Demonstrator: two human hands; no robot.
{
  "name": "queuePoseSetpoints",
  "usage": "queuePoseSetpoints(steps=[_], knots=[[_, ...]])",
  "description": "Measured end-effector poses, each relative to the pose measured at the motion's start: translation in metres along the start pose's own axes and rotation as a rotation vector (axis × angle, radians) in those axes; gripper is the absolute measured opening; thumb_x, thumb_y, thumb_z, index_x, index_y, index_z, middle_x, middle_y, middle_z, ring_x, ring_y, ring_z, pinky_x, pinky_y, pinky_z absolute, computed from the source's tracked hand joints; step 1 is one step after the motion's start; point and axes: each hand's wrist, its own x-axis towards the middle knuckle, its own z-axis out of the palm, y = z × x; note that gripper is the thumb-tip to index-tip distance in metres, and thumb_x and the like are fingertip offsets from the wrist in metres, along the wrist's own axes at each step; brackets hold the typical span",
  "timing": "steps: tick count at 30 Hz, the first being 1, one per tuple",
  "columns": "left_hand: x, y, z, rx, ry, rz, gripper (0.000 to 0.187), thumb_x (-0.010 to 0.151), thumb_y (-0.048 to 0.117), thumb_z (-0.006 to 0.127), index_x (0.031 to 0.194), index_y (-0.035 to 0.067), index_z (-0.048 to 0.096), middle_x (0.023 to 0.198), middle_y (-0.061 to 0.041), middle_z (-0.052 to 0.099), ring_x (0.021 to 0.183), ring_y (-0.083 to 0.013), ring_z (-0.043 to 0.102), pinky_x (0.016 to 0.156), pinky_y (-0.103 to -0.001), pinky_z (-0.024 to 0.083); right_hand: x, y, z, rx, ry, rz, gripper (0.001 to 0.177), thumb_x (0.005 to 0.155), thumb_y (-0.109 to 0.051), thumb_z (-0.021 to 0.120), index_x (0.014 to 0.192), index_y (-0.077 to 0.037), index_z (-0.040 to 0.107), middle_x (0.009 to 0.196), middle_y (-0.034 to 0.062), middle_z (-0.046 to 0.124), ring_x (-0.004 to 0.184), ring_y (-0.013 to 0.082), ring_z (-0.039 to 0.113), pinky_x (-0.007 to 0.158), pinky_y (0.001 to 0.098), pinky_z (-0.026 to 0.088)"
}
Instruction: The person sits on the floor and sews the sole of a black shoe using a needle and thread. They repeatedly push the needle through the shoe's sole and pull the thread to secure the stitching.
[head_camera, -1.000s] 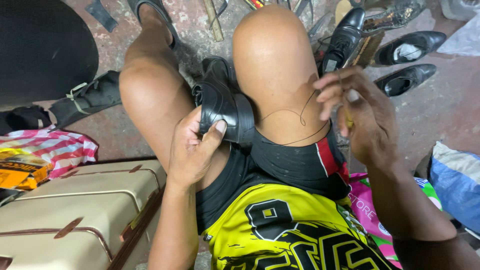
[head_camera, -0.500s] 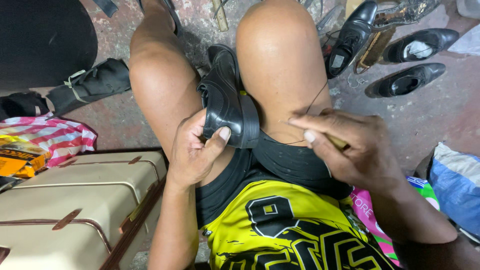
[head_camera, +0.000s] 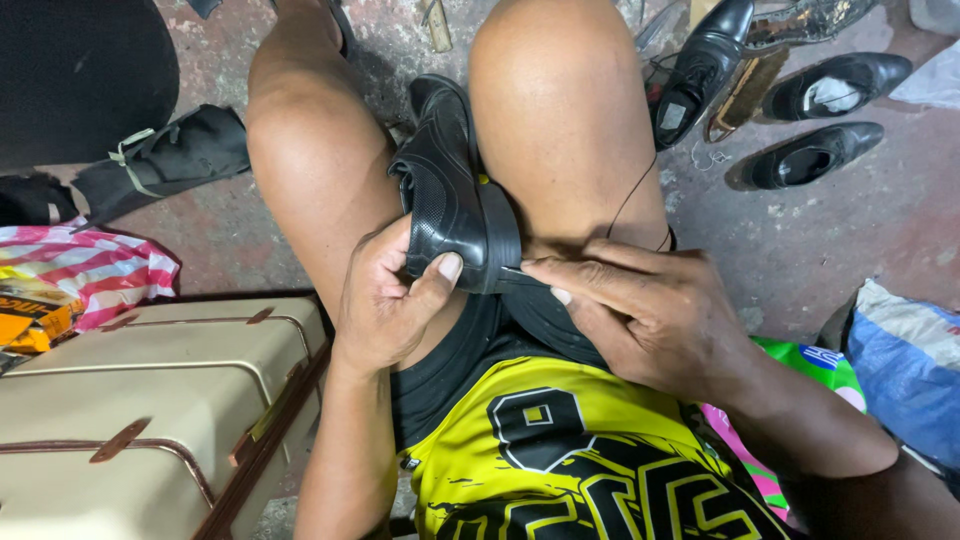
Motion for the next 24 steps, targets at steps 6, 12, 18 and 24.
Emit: queuePoseSetpoints(steps=[6,12,18,24], knots=[[-0.001,-0.004,0.000,-0.011,0.014,0.006,0.016,0.101,0.008,0.059,0.112,-0.001,0.067,0.100,-0.002,0.069,0.092,-0.0079,0.062,0.087,-0.025,0.052,0.002,-0.001,-0.002,-0.052,-0.020,-0.037,0.035,0.086,0.002,0.071,0.120,-0.006,0.074,0.095,0.0098,0.075,0.073,0.0177,0.072,0.060,0.0306,0.059],[0.001,-0.004,0.003,0.034,0.015,0.029,0.015,0.102,0.008,0.060,0.113,-0.001,0.067,0.101,-0.003,0.069,0.093,-0.0087,0.062,0.088,-0.025,0.052,0.002,-0.003,-0.005,-0.090,-0.013,-0.039,0.034,0.086,0.001,0.071,0.119,-0.006,0.074,0.094,0.0105,0.075,0.069,0.0193,0.071,0.058,0.0317,0.058],[0.005,0.009,0.011,0.219,0.073,0.032,0.013,0.098,0.004,0.064,0.109,0.001,0.070,0.091,-0.004,0.071,0.084,-0.0085,0.064,0.081,-0.026,0.054,0.003,-0.007,-0.010,-0.150,-0.061,0.007,0.035,0.084,-0.001,0.071,0.119,-0.004,0.074,0.091,0.0099,0.075,0.060,0.0186,0.069,0.052,0.0314,0.056],[-0.003,0.022,0.032,0.373,0.215,-0.010,0.014,0.093,0.005,0.075,0.107,0.003,0.074,0.093,-0.005,0.076,0.082,-0.0073,0.069,0.078,-0.025,0.055,-0.001,-0.015,-0.015,-0.323,-0.093,0.009,0.042,0.079,-0.008,0.073,0.121,-0.005,0.074,0.100,0.0131,0.072,0.058,0.0220,0.069,0.049,0.0354,0.055]])
